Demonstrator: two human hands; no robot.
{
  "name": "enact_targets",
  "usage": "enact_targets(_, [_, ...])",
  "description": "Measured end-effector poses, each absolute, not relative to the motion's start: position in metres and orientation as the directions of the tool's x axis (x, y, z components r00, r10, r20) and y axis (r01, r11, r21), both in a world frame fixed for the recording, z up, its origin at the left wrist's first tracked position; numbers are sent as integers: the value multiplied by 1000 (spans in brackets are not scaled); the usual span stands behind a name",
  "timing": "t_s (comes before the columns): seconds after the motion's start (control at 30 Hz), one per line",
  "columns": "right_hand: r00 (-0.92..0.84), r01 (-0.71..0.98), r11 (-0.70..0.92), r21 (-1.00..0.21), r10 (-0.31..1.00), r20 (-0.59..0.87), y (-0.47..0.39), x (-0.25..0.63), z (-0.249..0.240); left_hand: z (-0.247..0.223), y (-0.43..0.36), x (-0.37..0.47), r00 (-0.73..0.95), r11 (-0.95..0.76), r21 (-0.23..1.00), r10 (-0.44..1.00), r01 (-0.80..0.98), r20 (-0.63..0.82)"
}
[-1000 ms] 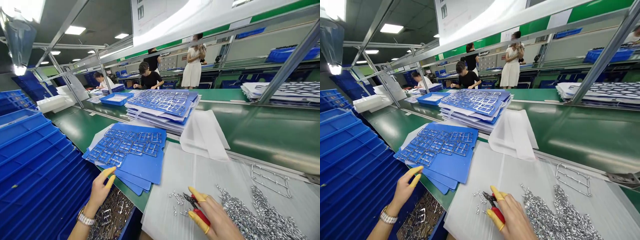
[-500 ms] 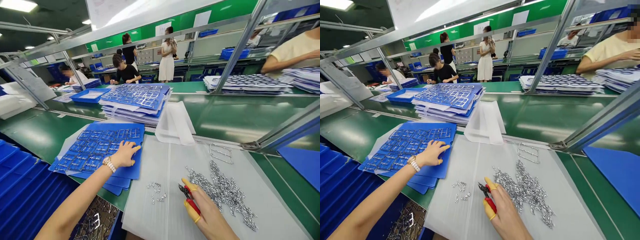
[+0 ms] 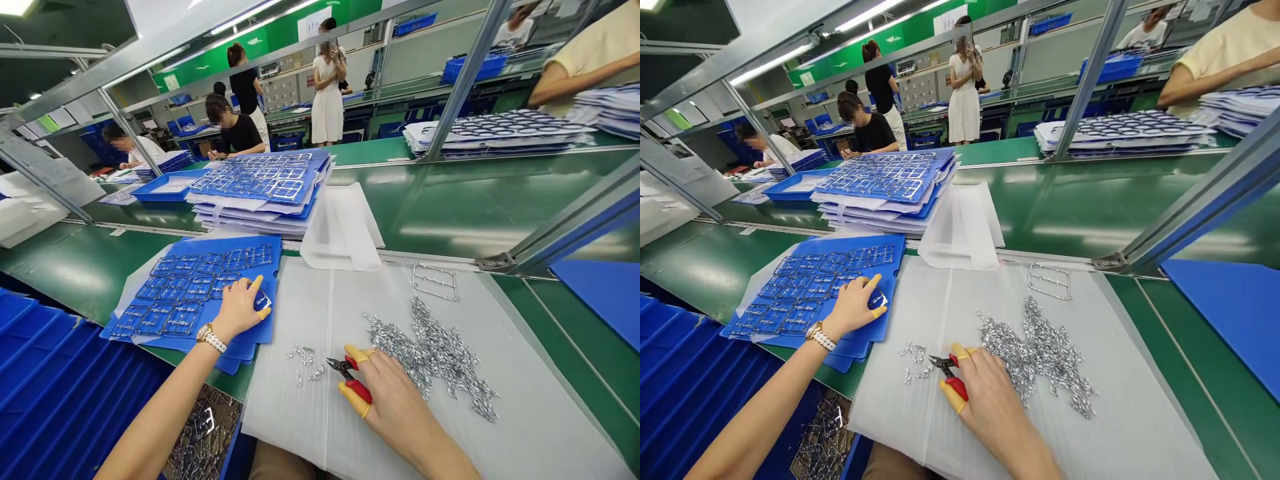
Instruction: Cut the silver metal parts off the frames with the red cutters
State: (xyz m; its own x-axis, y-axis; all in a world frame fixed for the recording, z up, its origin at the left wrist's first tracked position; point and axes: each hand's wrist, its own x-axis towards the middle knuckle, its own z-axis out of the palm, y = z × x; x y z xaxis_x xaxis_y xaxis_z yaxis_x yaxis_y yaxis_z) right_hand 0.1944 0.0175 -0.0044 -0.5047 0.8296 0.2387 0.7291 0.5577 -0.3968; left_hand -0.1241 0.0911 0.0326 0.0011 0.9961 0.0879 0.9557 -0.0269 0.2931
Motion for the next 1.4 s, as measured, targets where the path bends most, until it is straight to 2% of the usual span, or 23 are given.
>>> enact_targets(0.07, [-464, 765, 504, -401, 863, 200, 14, 198, -1, 39, 81, -123, -19, -56, 606, 993, 794, 116])
enact_targets(0.13, [-465, 773, 502, -389, 864, 191, 13, 197, 2, 45, 68, -119, -58, -45, 927, 996, 372, 72])
enact_targets(0.17, [-477, 769, 517, -376, 855, 201, 13, 195, 4, 47, 60, -114, -67, -9, 995, 998, 101, 16])
enact_targets(0.23, [-502, 755, 556, -349, 832, 237, 13, 186, 9, 48, 47, -101, -49, 80, 933, 993, -352, -104])
enact_targets(0.27, [-513, 747, 572, -339, 820, 255, 14, 181, 12, 47, 42, -93, -36, 113, 861, 988, -496, -151])
enact_targets(0.37, [-515, 737, 584, -341, 811, 276, 16, 160, 24, 38, 33, -67, 5, 167, 687, 973, -708, -231])
enact_targets(0.53, [-492, 770, 514, -377, 855, 162, 22, 131, 46, 24, 26, -35, 63, 184, 616, 975, -766, -212])
enact_targets(0.67, [-489, 810, 469, -353, 872, 37, 30, 118, 54, 14, 23, -25, 21, 133, 652, 984, -746, -177])
enact_targets(0.8, [-497, 824, 464, -325, 868, -22, 34, 113, 55, 3, 23, -23, -51, 122, 707, 974, -696, -219])
enact_targets(1.0, [-508, 821, 465, -333, 860, -53, 35, 109, 56, -8, 23, -21, -100, 95, 756, 973, -648, -208])
enact_targets(1.4, [-535, 794, 457, -401, 838, -104, 33, 117, 65, -3, 15, -21, -87, 55, 801, 987, -596, -133])
